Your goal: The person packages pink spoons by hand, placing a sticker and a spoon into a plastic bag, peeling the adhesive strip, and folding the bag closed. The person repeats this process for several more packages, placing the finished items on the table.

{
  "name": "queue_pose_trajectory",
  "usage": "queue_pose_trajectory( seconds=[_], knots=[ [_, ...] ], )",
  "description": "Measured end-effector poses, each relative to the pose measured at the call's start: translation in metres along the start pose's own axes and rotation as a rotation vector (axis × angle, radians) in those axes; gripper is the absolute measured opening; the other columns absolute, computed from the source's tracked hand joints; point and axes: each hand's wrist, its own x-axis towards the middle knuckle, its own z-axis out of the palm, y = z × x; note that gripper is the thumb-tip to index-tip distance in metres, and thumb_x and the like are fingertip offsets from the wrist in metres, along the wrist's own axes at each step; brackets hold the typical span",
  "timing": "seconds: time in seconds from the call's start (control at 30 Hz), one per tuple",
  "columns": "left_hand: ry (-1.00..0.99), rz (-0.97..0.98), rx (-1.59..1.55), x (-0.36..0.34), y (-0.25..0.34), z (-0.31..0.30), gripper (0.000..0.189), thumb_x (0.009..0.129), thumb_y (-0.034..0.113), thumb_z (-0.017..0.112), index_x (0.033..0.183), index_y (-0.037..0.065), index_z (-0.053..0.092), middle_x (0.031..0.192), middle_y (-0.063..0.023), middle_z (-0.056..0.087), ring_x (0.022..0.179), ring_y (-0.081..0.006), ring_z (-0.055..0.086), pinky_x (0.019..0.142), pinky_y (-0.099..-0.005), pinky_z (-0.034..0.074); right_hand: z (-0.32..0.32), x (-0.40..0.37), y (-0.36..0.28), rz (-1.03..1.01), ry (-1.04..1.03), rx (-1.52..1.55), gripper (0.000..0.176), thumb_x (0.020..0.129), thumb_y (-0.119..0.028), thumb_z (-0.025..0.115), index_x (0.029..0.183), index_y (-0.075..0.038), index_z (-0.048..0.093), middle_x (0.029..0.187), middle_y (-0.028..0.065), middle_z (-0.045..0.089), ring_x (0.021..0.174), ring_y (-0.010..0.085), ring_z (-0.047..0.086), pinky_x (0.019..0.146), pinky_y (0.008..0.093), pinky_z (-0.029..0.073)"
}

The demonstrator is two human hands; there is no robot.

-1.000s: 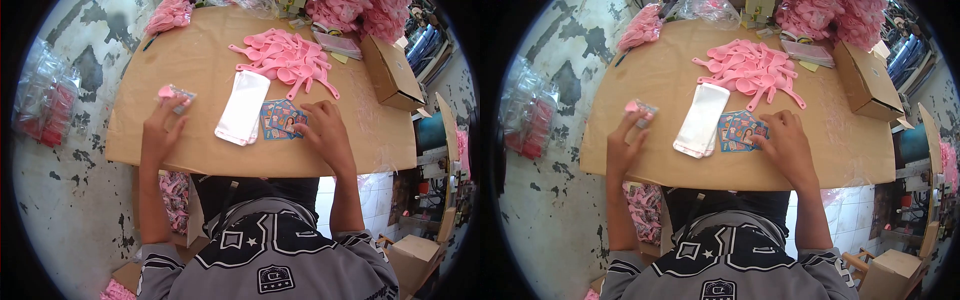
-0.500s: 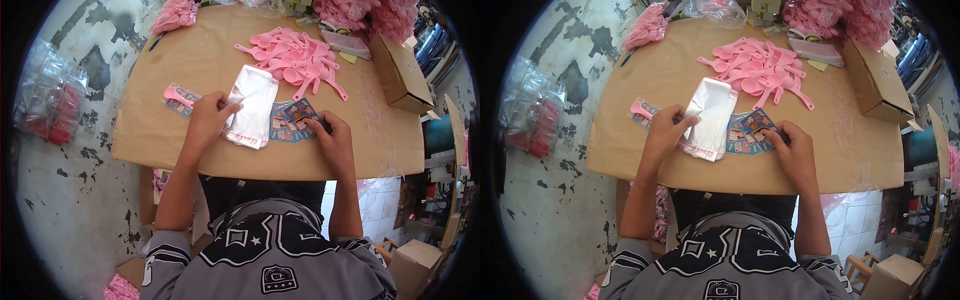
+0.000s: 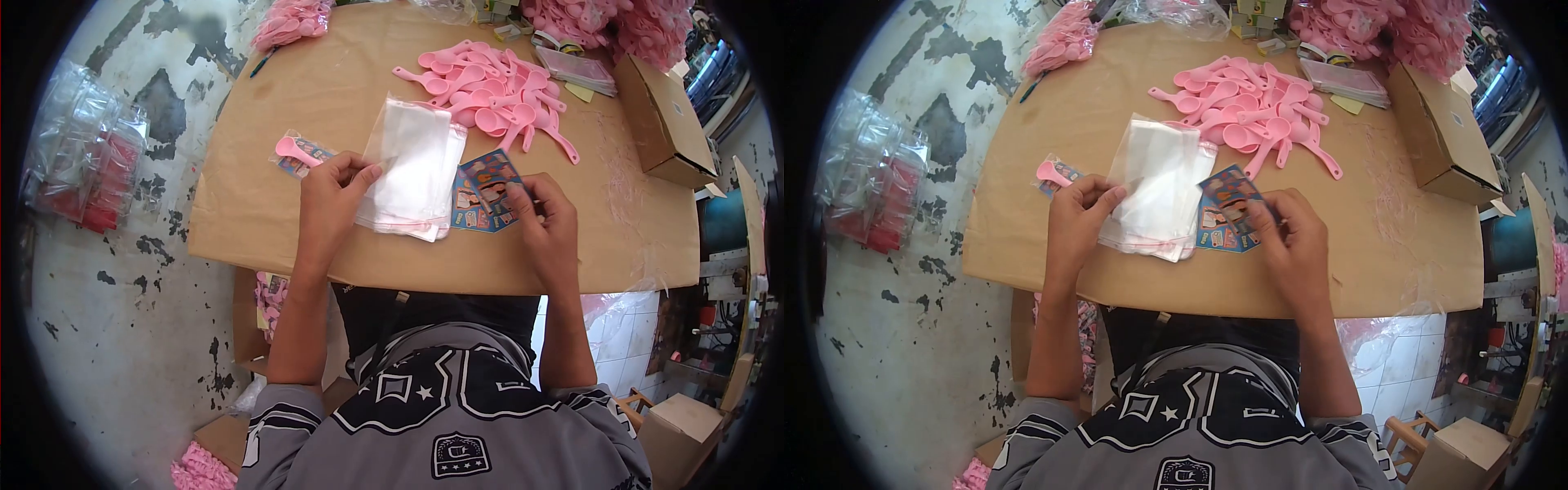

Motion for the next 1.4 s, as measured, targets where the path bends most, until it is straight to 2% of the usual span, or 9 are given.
queue_pose_trajectory(
  seconds=[0.17, 0.3, 0.4, 0.5, 0.63, 0.77, 1.03, 1.27, 1.4],
  knots=[
    [0.048, 0.123, 0.222, -0.004, -0.004, -0.001, 0.024, 0.098, 0.019, 0.074, 0.098, -0.004, 0.077, 0.087, -0.0022, 0.072, 0.077, -0.0068, 0.06, 0.069, -0.0249, 0.047, 0.041, 0.001, -0.021, -0.304, -0.232, -0.035, 0.018, 0.1, -0.015, 0.068, 0.11, 0.0, 0.071, 0.099, 0.0099, 0.069, 0.092, 0.0236, 0.061, 0.082, 0.0364, 0.05],
    [0.09, 0.062, -0.181, 0.004, -0.02, -0.014, 0.023, 0.101, 0.02, 0.072, 0.107, -0.002, 0.074, 0.096, -0.0041, 0.072, 0.079, -0.0101, 0.064, 0.072, -0.0234, 0.048, 0.062, 0.002, -0.022, -0.343, -0.366, -0.218, 0.02, 0.098, -0.014, 0.068, 0.113, -0.001, 0.07, 0.103, 0.0117, 0.071, 0.102, 0.0302, 0.059, 0.091, 0.0414, 0.048],
    [0.159, -0.001, -0.616, 0.005, -0.019, -0.027, 0.022, 0.103, 0.018, 0.069, 0.116, 0.0, 0.069, 0.105, -0.0076, 0.073, 0.084, -0.0147, 0.069, 0.077, -0.0252, 0.054, 0.061, 0.004, -0.028, -0.304, -0.374, -0.226, 0.018, 0.099, -0.013, 0.067, 0.111, 0.0, 0.07, 0.099, 0.0131, 0.071, 0.095, 0.0291, 0.062, 0.085, 0.0406, 0.049],
    [0.12, -0.055, -0.9, -0.007, -0.001, -0.021, 0.022, 0.103, 0.015, 0.068, 0.12, 0.001, 0.066, 0.111, -0.0125, 0.074, 0.095, -0.0199, 0.074, 0.085, -0.0296, 0.061, 0.062, 0.003, -0.022, -0.161, -0.152, 0.012, 0.017, 0.103, -0.015, 0.065, 0.108, 0.0, 0.069, 0.09, 0.0092, 0.07, 0.076, 0.019, 0.062, 0.069, 0.0344, 0.049],
    [0.14, -0.085, -1.011, -0.017, 0.007, 0.001, 0.022, 0.102, 0.011, 0.068, 0.121, 0.001, 0.065, 0.116, -0.0169, 0.074, 0.106, -0.0242, 0.075, 0.092, -0.034, 0.064, 0.044, 0.004, -0.022, 0.093, -0.091, 0.356, 0.021, 0.107, -0.021, 0.064, 0.111, -0.001, 0.069, 0.083, -0.0028, 0.066, 0.061, 0.0004, 0.051, 0.052, 0.0198, 0.038],
    [0.13, -0.06, -0.965, -0.024, 0.021, 0.026, 0.024, 0.102, 0.01, 0.067, 0.124, 0.0, 0.065, 0.118, -0.018, 0.074, 0.106, -0.0252, 0.075, 0.09, -0.0353, 0.065, 0.033, -0.004, -0.033, 0.232, -0.209, 0.469, 0.023, 0.106, -0.02, 0.065, 0.117, 0.0, 0.066, 0.083, -0.0002, 0.066, 0.061, 0.0028, 0.056, 0.051, 0.019, 0.043],
    [0.053, -0.077, -1.011, -0.033, 0.038, 0.054, 0.033, 0.102, 0.012, 0.068, 0.129, -0.006, 0.061, 0.119, -0.0227, 0.072, 0.104, -0.0247, 0.075, 0.089, -0.035, 0.064, 0.036, -0.005, -0.027, 0.169, -0.169, 0.615, 0.024, 0.106, -0.018, 0.065, 0.12, 0.002, 0.064, 0.084, 0.0019, 0.067, 0.061, 0.0052, 0.06, 0.052, 0.0205, 0.047],
    [-0.031, -0.032, -0.965, -0.038, 0.038, 0.064, 0.029, 0.102, 0.011, 0.07, 0.125, -0.005, 0.065, 0.106, -0.0158, 0.077, 0.094, -0.0158, 0.075, 0.086, -0.0311, 0.062, 0.009, 0.001, -0.015, 0.242, -0.399, 0.39, 0.031, 0.102, -0.018, 0.07, 0.125, 0.002, 0.065, 0.089, 0.0021, 0.067, 0.067, 0.0059, 0.062, 0.058, 0.021, 0.05],
    [-0.036, -0.024, -0.923, -0.039, 0.039, 0.063, 0.028, 0.101, 0.011, 0.071, 0.124, -0.004, 0.065, 0.106, -0.0139, 0.076, 0.092, -0.0162, 0.075, 0.085, -0.0333, 0.062, 0.012, -0.003, -0.026, 0.222, -0.245, 0.562, 0.025, 0.1, -0.016, 0.073, 0.117, 0.001, 0.066, 0.09, 0.0011, 0.068, 0.072, 0.0057, 0.063, 0.062, 0.0206, 0.05]
  ],
)
